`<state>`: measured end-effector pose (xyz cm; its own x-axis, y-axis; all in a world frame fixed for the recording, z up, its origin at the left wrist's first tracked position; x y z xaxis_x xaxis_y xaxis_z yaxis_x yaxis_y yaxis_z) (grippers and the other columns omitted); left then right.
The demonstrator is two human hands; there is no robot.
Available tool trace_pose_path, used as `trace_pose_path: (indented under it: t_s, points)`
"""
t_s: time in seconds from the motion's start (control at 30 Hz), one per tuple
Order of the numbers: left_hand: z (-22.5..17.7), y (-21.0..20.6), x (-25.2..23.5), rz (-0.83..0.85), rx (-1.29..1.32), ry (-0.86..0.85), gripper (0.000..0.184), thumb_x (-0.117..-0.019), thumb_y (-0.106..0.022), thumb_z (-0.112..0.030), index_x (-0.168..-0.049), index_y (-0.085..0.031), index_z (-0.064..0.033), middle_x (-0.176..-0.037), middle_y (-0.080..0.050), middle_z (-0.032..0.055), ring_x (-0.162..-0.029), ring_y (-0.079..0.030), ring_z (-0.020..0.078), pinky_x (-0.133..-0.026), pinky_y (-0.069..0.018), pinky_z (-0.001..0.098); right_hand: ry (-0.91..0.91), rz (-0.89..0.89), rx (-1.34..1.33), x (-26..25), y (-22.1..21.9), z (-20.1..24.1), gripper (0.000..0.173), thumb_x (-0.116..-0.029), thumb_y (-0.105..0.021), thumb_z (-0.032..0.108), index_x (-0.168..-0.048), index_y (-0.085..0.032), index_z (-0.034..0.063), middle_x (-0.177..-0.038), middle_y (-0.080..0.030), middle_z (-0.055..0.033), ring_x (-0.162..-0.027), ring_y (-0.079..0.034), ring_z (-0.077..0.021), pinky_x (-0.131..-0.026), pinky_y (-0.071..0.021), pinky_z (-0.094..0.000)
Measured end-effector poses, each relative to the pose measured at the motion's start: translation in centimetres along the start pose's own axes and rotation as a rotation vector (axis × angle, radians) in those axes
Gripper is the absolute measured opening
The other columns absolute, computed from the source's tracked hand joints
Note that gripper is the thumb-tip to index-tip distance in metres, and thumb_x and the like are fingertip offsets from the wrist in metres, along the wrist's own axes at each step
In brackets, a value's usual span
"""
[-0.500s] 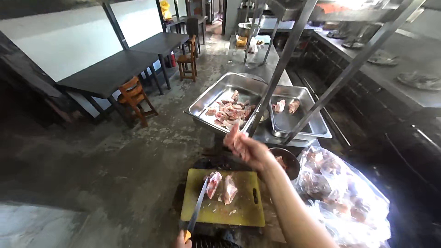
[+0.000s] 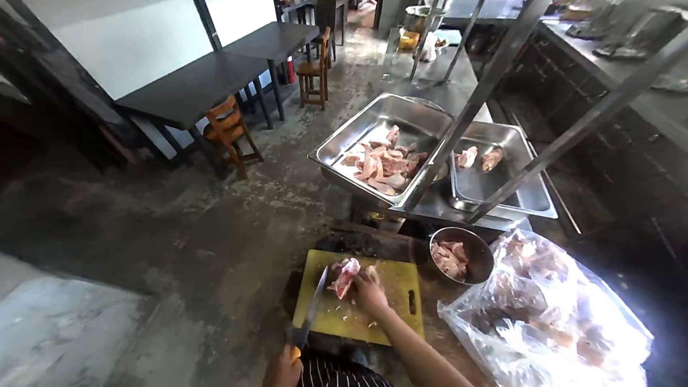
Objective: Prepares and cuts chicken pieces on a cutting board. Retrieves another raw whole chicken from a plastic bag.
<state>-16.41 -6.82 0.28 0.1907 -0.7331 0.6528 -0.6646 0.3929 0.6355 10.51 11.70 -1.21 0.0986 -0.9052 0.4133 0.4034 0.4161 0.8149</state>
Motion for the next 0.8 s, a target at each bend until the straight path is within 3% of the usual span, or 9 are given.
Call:
trace_pose_path:
  t_s: [0.07, 0.17, 0.27, 0.3, 0.4, 0.5, 0.57, 0.63, 0.8]
  points:
    - [0.2, 0.3, 0.3, 0.004, -0.003, 0.002, 0.048, -0.0995, -0.062, -0.025, -0.142, -0.055, -0.0031, -0.121, -0.07, 0.0237, -0.113, -0.069, 0.0399, -0.098, -0.054, 0.0604, 0.047, 0.039, 0.14, 0.9, -2.2, -1.0, 0.051, -0.0991, -0.061, 0.03, -0.149, -0.054, 0.0227, -0.169, -0.029, -0.0106, -0.156, -0.02, -0.0401, -0.118, -0.0251, -0.0692]
    - [1.2, 1.0, 0.0, -0.021, 0.003, 0.028, 0.048, -0.0985, -0.063, -0.027, -0.14, -0.057, -0.0038, -0.119, -0.071, 0.0236, -0.112, -0.069, 0.0407, -0.097, -0.054, 0.0622, 0.026, -0.023, 0.219, 1.4, -1.4, -2.9, 0.042, -0.1011, -0.055, 0.023, -0.142, -0.06, 0.0163, -0.168, -0.032, -0.0061, -0.157, -0.022, -0.0347, -0.122, -0.024, -0.064]
    - [1.7, 1.6, 0.0, -0.018, -0.003, 0.054, 0.048, -0.0997, -0.062, -0.028, -0.14, -0.057, -0.0033, -0.121, -0.07, 0.0235, -0.114, -0.068, 0.04, -0.099, -0.0533, 0.061, -0.122, 0.011, 0.187, 1.3, 1.1, -3.5, 0.041, -0.1025, -0.054, 0.02, -0.143, -0.06, 0.0128, -0.164, -0.038, -0.01, -0.153, -0.027, -0.04, -0.119, -0.0217, -0.0692]
    - [1.7, 1.9, 0.0, -0.027, -0.001, 0.061, 0.048, -0.0993, -0.062, -0.028, -0.14, -0.058, -0.0023, -0.12, -0.07, 0.024, -0.113, -0.069, 0.0402, -0.098, -0.0539, 0.0605, -0.157, 0.013, 0.162, 0.9, 2.2, -2.8, 0.043, -0.1007, -0.058, 0.025, -0.142, -0.061, 0.0147, -0.16, -0.043, -0.0125, -0.15, -0.031, -0.0421, -0.116, -0.0247, -0.0715]
    - [1.7, 2.1, 0.2, -0.039, -0.003, 0.08, 0.047, -0.0981, -0.062, -0.029, -0.137, -0.06, -0.0017, -0.117, -0.071, 0.0245, -0.111, -0.069, 0.0403, -0.096, -0.0543, 0.0611, -0.143, -0.058, 0.088, -2.2, 3.9, 0.6, 0.049, -0.0962, -0.064, 0.041, -0.14, -0.062, 0.0195, -0.147, -0.056, -0.0157, -0.136, -0.051, -0.0423, -0.103, -0.0464, -0.0673]
    - [1.3, 1.7, 0.2, -0.006, -0.02, 0.094, 0.048, -0.0988, -0.061, -0.031, -0.138, -0.058, -0.0035, -0.12, -0.07, 0.0232, -0.114, -0.069, 0.039, -0.098, -0.0536, 0.0606, -0.076, -0.009, -0.027, -6.2, 2.8, 4.2, 0.06, -0.0958, -0.062, 0.054, -0.145, -0.059, 0.0189, -0.153, -0.051, -0.0151, -0.142, -0.043, -0.0431, -0.104, -0.0456, -0.0679]
    - [0.8, 1.7, 0.0, 0.006, -0.022, 0.086, 0.048, -0.0991, -0.061, -0.03, -0.14, -0.057, -0.0046, -0.12, -0.071, 0.0222, -0.114, -0.069, 0.0382, -0.098, -0.0541, 0.0596, -0.02, 0.038, -0.037, -7.3, 1.4, 5.2, 0.058, -0.0956, -0.063, 0.053, -0.143, -0.06, 0.0194, -0.152, -0.052, -0.0144, -0.144, -0.04, -0.0441, -0.102, -0.0452, -0.0702]
    - [0.5, 1.7, -0.1, 0.034, -0.024, 0.099, 0.048, -0.0998, -0.06, -0.031, -0.14, -0.057, -0.0056, -0.121, -0.07, 0.0213, -0.114, -0.069, 0.0375, -0.098, -0.0541, 0.059, 0.038, -0.011, -0.019, -7.7, 0.1, 4.5, 0.05, -0.0948, -0.067, 0.047, -0.136, -0.065, 0.0185, -0.146, -0.056, -0.0123, -0.141, -0.045, -0.0397, -0.104, -0.0476, -0.0639]
    - [1.4, 0.9, -0.8, 0.1, -0.006, 0.091, 0.048, -0.1021, -0.058, -0.031, -0.143, -0.054, -0.0062, -0.123, -0.069, 0.0219, -0.115, -0.068, 0.0383, -0.098, -0.054, 0.0602, 0.103, -0.16, -0.166, -0.7, 0.9, 0.5, 0.051, -0.0955, -0.07, 0.03, -0.141, -0.058, 0.0104, -0.148, -0.055, -0.0141, -0.134, -0.056, -0.0313, -0.111, -0.0483, -0.0515]
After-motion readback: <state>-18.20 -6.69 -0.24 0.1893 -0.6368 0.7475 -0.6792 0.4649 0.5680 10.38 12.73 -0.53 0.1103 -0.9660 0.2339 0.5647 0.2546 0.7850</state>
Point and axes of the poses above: each hand's wrist, its own x-axis away from the middle knuckle, its own y-axis out of the back of the hand, z = x × y, the point moved 6 cm from there along -x, towards the middle knuckle
